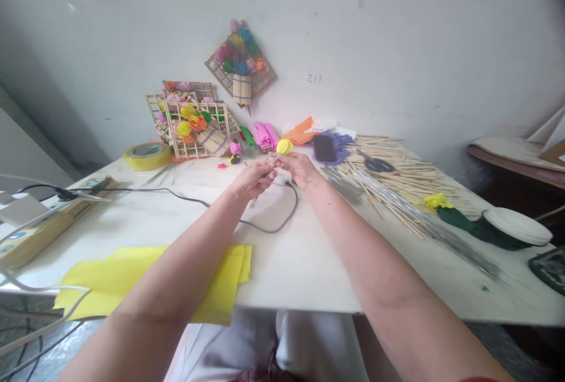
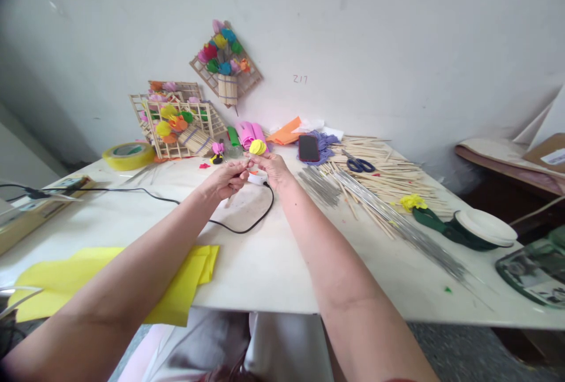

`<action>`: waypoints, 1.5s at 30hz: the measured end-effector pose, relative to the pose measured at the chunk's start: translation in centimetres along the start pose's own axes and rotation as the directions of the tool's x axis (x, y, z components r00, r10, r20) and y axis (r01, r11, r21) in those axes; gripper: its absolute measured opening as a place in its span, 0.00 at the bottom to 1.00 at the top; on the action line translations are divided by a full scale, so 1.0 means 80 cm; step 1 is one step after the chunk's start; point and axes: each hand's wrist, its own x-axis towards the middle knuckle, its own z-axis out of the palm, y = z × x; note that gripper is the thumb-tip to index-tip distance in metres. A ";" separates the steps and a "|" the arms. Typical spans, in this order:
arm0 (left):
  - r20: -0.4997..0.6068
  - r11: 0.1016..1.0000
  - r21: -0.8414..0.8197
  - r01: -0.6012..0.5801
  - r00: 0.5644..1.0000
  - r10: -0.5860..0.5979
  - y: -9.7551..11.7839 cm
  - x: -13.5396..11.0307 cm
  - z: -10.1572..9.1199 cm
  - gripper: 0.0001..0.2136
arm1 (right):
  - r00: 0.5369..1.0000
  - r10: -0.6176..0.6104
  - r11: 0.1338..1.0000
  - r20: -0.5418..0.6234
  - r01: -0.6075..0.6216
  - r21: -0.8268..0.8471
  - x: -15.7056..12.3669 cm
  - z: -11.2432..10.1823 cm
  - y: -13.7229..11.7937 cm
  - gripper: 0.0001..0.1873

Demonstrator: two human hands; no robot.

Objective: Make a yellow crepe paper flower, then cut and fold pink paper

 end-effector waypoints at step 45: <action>-0.058 0.953 0.214 -0.215 0.971 0.232 -0.008 0.009 -0.012 0.12 | 0.992 -0.018 0.998 -0.125 0.010 -0.064 0.000 0.005 0.007 0.10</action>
